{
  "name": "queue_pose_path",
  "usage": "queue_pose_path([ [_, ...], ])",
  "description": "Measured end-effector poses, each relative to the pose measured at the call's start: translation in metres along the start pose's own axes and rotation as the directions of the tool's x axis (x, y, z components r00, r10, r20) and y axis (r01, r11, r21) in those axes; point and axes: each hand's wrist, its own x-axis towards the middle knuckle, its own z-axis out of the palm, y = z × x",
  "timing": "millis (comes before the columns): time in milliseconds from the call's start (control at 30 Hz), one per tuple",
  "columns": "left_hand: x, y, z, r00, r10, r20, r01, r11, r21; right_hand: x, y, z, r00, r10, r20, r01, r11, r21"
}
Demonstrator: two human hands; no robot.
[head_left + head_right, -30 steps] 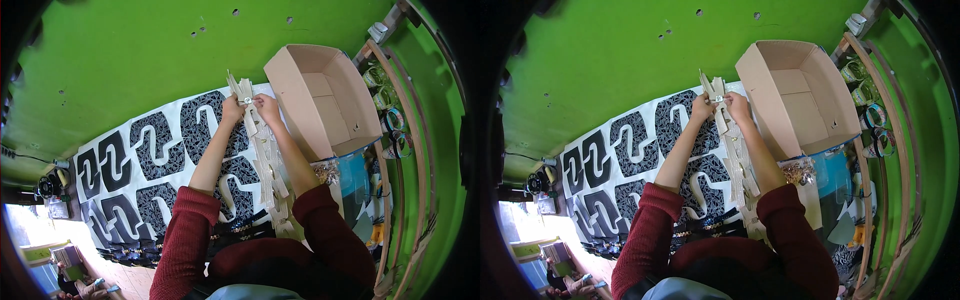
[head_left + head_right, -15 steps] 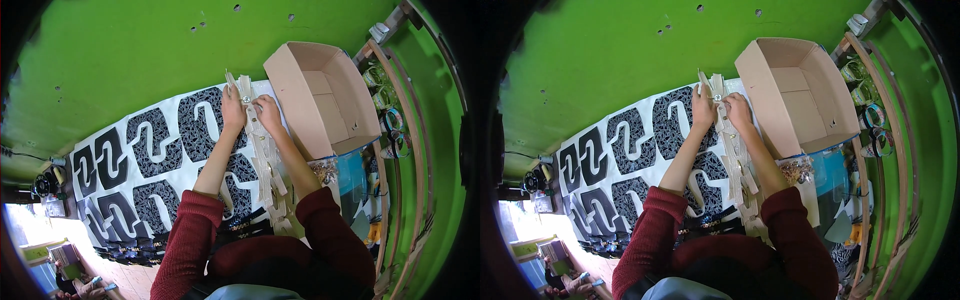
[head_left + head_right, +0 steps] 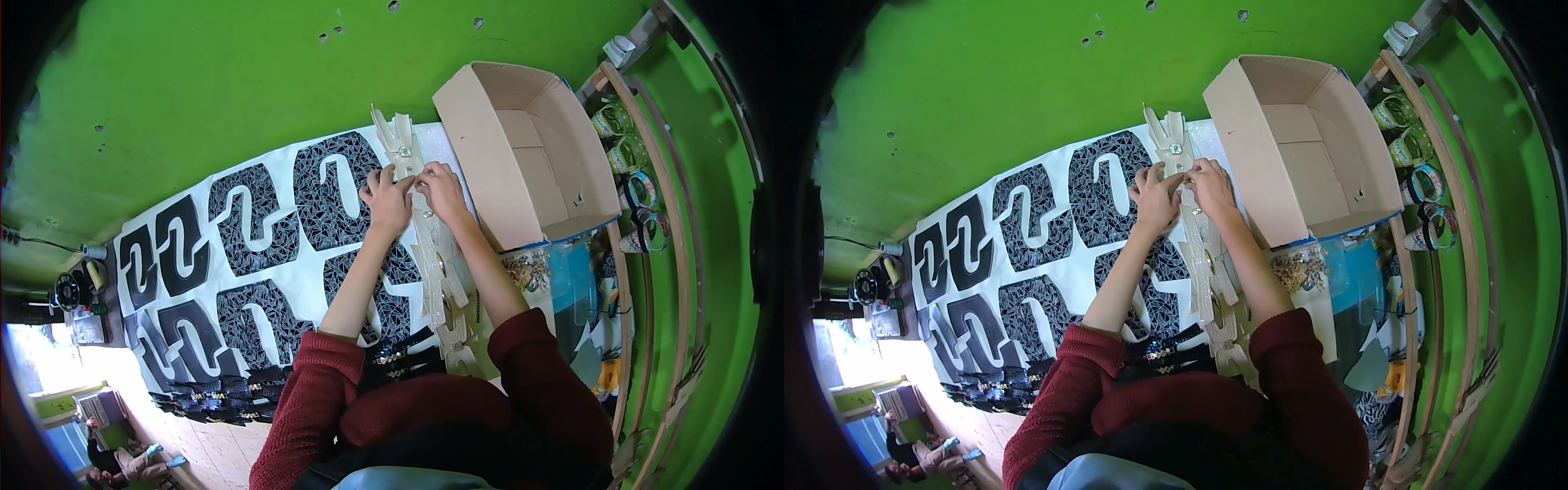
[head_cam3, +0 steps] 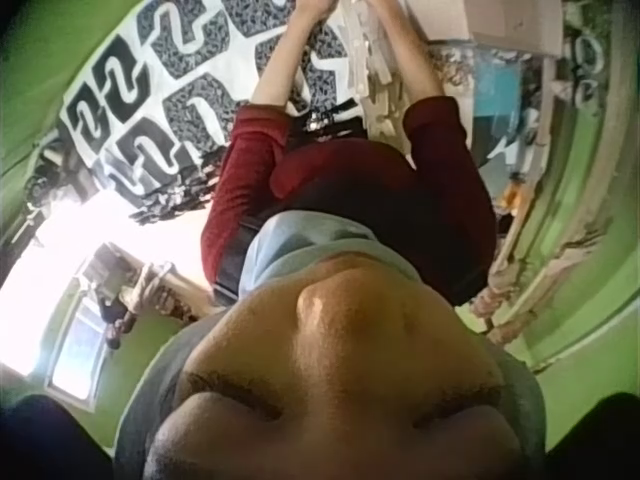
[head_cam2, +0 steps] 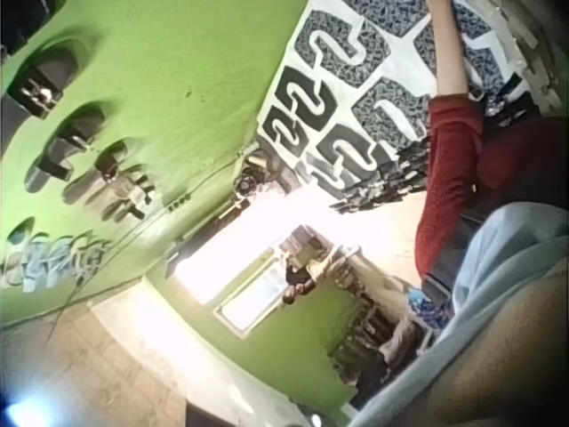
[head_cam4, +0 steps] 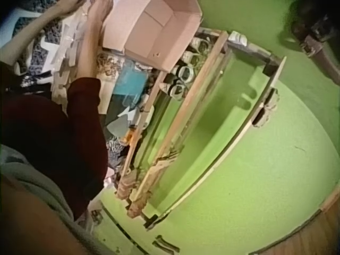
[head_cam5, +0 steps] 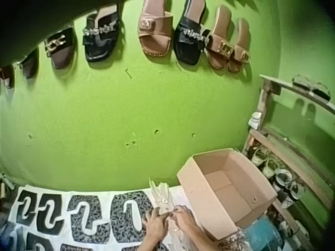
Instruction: Assembling small shoe components by inserting metal studs through pre-punched holes.
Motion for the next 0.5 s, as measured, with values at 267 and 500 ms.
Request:
queue_pose_path([
  [267,0.009,0.002,-0.008,0.992,0.071,0.108,-0.087,0.984,0.157,0.003,0.006,-0.001,0.997,0.005,0.072,-0.011,0.997,0.078],
  [500,0.02,0.0,-0.015,0.979,0.092,0.183,-0.128,0.971,0.2,0.003,0.004,-0.001,0.997,0.029,0.074,-0.037,0.993,0.109],
])
